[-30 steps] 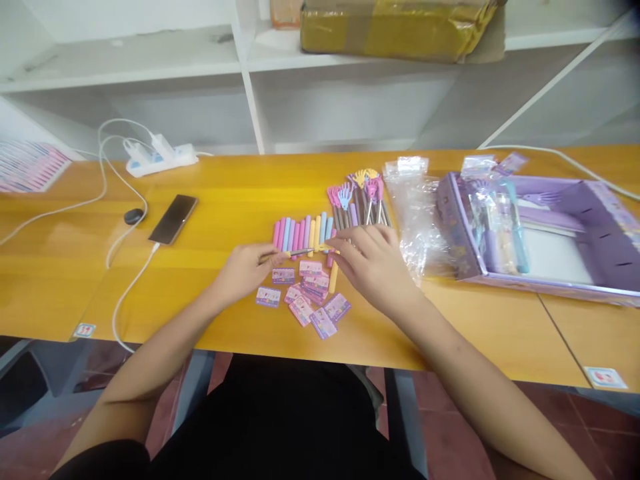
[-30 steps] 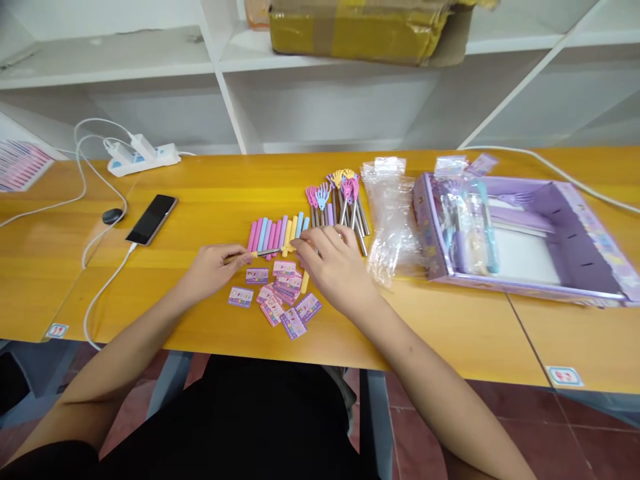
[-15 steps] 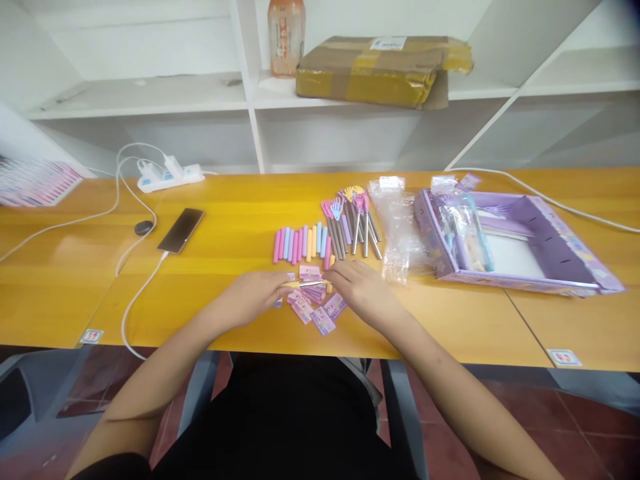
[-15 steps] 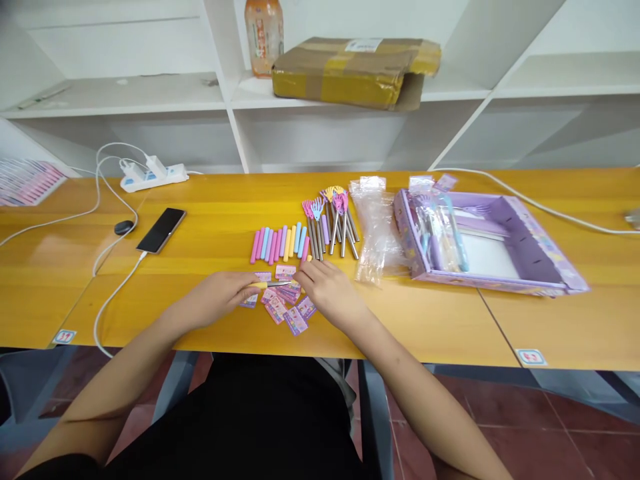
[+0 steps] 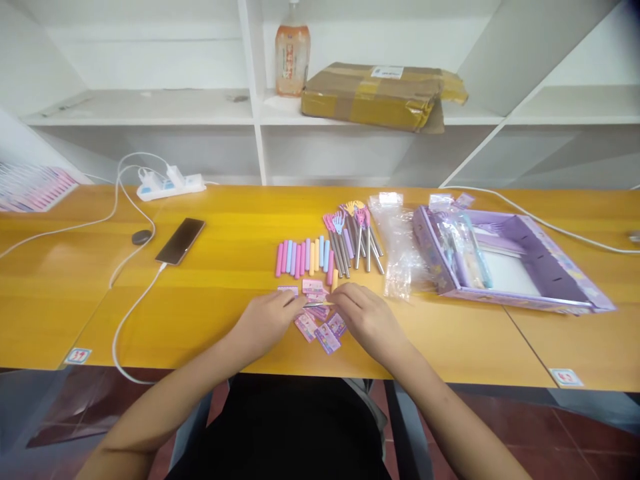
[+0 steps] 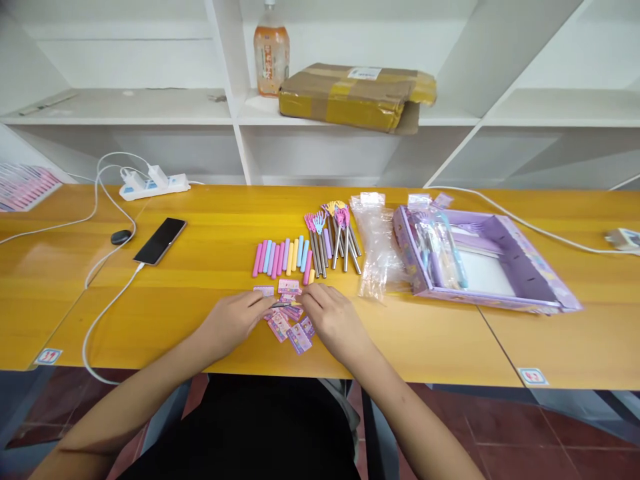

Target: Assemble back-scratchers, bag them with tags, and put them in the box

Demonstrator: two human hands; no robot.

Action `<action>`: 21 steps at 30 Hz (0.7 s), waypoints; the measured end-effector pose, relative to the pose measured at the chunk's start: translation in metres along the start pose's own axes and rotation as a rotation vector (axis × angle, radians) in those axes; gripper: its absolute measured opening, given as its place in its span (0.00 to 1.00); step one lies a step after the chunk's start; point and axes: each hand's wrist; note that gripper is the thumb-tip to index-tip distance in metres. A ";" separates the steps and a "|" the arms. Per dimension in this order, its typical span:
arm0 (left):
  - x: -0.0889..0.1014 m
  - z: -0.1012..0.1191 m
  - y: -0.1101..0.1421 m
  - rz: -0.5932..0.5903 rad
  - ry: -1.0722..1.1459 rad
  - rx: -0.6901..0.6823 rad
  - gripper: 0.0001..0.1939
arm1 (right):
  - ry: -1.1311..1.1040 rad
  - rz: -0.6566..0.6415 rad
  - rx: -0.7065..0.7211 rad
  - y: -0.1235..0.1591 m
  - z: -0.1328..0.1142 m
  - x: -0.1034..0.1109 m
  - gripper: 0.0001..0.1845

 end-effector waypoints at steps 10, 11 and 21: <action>0.043 -0.084 0.038 0.014 -0.002 0.005 0.19 | 0.132 0.149 -0.166 0.068 0.082 0.041 0.15; 0.054 -0.102 0.049 0.042 0.008 0.034 0.19 | 0.184 0.202 -0.201 0.086 0.101 0.054 0.16; 0.077 -0.122 0.100 -0.027 -0.033 0.071 0.21 | 0.482 0.210 -0.200 0.171 0.156 0.100 0.09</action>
Point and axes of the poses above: each hand's wrist, its own y-axis away from the middle knuckle, its own x-axis out of the back of the hand, z = x × y, and after that the axes turned 10 degrees about z, right-handed
